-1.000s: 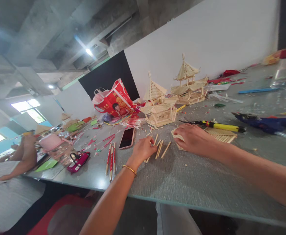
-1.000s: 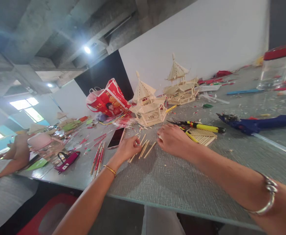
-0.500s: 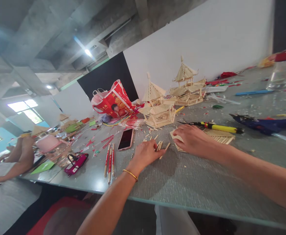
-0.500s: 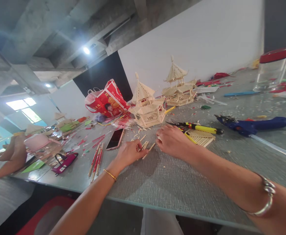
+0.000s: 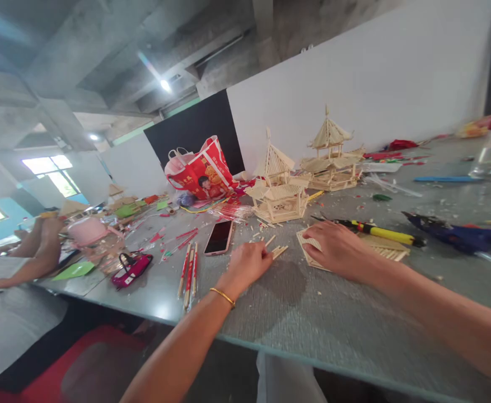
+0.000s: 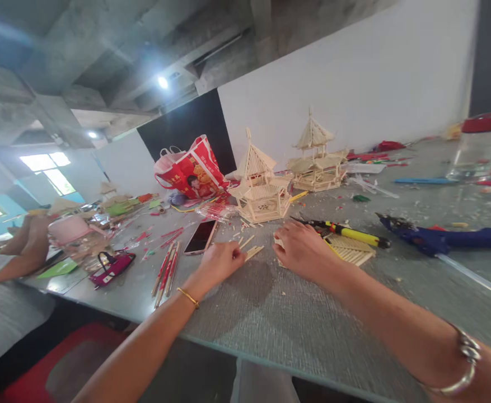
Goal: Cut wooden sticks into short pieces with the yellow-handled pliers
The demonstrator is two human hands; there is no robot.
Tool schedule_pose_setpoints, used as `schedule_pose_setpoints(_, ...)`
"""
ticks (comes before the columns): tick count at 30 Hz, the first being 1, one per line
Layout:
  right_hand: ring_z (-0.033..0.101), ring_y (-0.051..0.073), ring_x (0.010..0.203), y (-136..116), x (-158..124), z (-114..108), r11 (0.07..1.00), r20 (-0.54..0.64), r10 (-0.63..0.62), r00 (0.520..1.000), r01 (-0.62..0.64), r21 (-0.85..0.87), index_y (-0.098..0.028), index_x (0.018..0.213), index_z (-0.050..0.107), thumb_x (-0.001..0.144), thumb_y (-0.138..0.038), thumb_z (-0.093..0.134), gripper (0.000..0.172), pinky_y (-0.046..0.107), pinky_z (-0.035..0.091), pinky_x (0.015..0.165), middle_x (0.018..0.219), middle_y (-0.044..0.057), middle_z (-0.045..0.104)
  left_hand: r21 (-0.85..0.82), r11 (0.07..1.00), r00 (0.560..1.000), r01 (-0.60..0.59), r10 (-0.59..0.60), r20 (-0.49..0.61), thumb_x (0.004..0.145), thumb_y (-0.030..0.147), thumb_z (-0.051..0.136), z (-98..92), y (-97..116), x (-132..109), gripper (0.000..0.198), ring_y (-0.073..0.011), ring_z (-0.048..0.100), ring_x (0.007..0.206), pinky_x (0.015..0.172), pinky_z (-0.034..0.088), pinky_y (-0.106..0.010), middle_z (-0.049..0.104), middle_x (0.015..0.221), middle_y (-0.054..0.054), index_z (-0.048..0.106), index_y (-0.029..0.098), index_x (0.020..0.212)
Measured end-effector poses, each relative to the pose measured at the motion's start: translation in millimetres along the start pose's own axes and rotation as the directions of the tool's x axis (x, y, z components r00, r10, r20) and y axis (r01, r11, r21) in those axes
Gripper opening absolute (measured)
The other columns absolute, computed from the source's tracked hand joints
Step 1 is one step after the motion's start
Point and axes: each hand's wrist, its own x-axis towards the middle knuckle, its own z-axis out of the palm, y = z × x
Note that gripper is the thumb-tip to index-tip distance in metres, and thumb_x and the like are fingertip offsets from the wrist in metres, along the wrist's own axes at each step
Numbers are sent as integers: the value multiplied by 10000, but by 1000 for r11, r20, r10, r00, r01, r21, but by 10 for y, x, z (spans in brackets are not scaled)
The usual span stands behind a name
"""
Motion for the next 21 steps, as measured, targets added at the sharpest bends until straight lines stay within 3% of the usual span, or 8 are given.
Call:
schedule_pose_setpoints(3, 599, 251, 892, -24, 4, -50, 1000, 47, 18, 999, -17, -15, -130, 886, 671, 837, -264, 419, 289, 367, 429, 796, 905, 117, 668, -44, 989, 974, 141, -147, -172, 838, 387, 424, -194, -334, -109, 300, -156, 614, 701, 606, 385, -236, 682, 772, -37, 657, 198, 823)
schedule_pose_setpoints(5, 600, 250, 893, -39, 5, -73, 1000, 39, 20, 999, -20, -7, -123, 891, 671, 836, -255, 412, 295, 364, 434, 794, 914, 119, 668, -75, 948, 906, 309, -317, -282, 841, 420, 415, -300, -650, -274, 322, -152, 608, 700, 604, 374, -230, 676, 772, -29, 648, 198, 855)
schedule_pose_setpoints(7, 601, 250, 884, -48, 1, -71, 1000, 7, -8, 1000, 8, 9, -117, 884, 670, 828, -248, 417, 290, 361, 437, 791, 908, 120, 670, -61, 895, 858, 441, -441, -265, 831, 446, 419, -350, -945, -497, 328, -164, 611, 738, 606, 369, -231, 677, 781, -22, 646, 211, 850)
schedule_pose_setpoints(10, 606, 247, 857, -37, -14, -20, 997, -51, -63, 997, 65, 33, -119, 861, 669, 824, -239, 418, 280, 357, 438, 783, 873, 112, 677, 27, 829, 824, 558, -550, -132, 807, 506, 428, -334, -1229, -826, 367, -197, 614, 794, 607, 370, -246, 683, 839, -35, 641, 214, 872)
schedule_pose_setpoints(14, 616, 239, 817, -9, -33, 60, 994, -78, -105, 991, 108, 33, -137, 806, 666, 833, -238, 408, 278, 352, 442, 748, 831, 103, 683, 71, 791, 793, 608, -609, 4, 763, 633, 414, -254, -1343, -1003, 508, -226, 612, 843, 630, 388, -265, 677, 899, -67, 634, 206, 925)
schedule_pose_setpoints(21, 616, 234, 794, -24, -42, 50, 992, -96, -113, 989, 118, 43, -149, 779, 663, 828, -213, 401, 275, 354, 446, 720, 817, 99, 683, 92, 787, 789, 610, -614, 25, 752, 581, 465, -233, -1234, -799, 452, -245, 612, 866, 654, 403, -279, 670, 920, -86, 625, 195, 927)
